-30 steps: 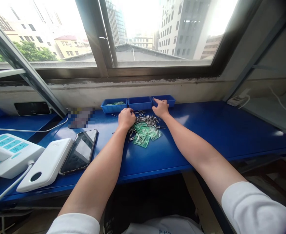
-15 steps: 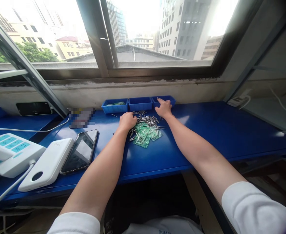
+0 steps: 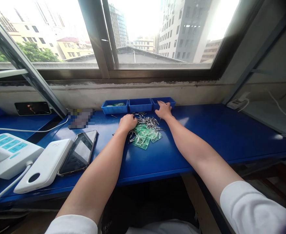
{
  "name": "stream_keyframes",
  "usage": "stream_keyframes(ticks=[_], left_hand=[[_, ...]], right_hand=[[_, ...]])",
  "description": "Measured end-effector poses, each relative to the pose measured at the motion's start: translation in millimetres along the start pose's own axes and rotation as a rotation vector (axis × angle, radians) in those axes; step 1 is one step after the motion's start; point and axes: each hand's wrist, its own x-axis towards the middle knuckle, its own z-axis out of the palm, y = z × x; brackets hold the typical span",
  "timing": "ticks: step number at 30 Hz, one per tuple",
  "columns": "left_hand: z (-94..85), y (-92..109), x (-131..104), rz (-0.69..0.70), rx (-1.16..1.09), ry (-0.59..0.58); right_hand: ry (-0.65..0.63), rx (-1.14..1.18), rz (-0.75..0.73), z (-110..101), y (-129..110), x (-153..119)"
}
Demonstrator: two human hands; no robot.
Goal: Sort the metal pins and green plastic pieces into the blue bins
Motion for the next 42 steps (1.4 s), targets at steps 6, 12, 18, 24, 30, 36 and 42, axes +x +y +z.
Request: stream_keyframes(ticks=[6, 12, 18, 24, 30, 36, 42], left_hand=[[0.9, -1, 1, 0.001, 0.004, -0.002], [-0.1, 0, 0, 0.001, 0.009, -0.008], [3.4, -2, 2, 0.008, 0.022, 0.005], [2.2, 0, 1, 0.009, 0.028, 0.004], [1.1, 0, 0, 0.017, 0.015, 0.010], [2.4, -2, 2, 0.018, 0.017, 0.003], [1.1, -2, -1, 0.018, -0.018, -0.008]], right_hand=[[0.034, 0.005, -0.055, 2, -1, 1], [0.024, -0.021, -0.049, 0, -5, 0], [0.001, -0.057, -0.294, 1, -24, -6], [-0.135, -0.091, -0.283, 10, -33, -7], [-0.030, 0.020, -0.318, 7, -32, -8], [-0.114, 0.076, -0.372, 1, -36, -18], [-0.269, 0.072, -0.342, 8, -39, -20]])
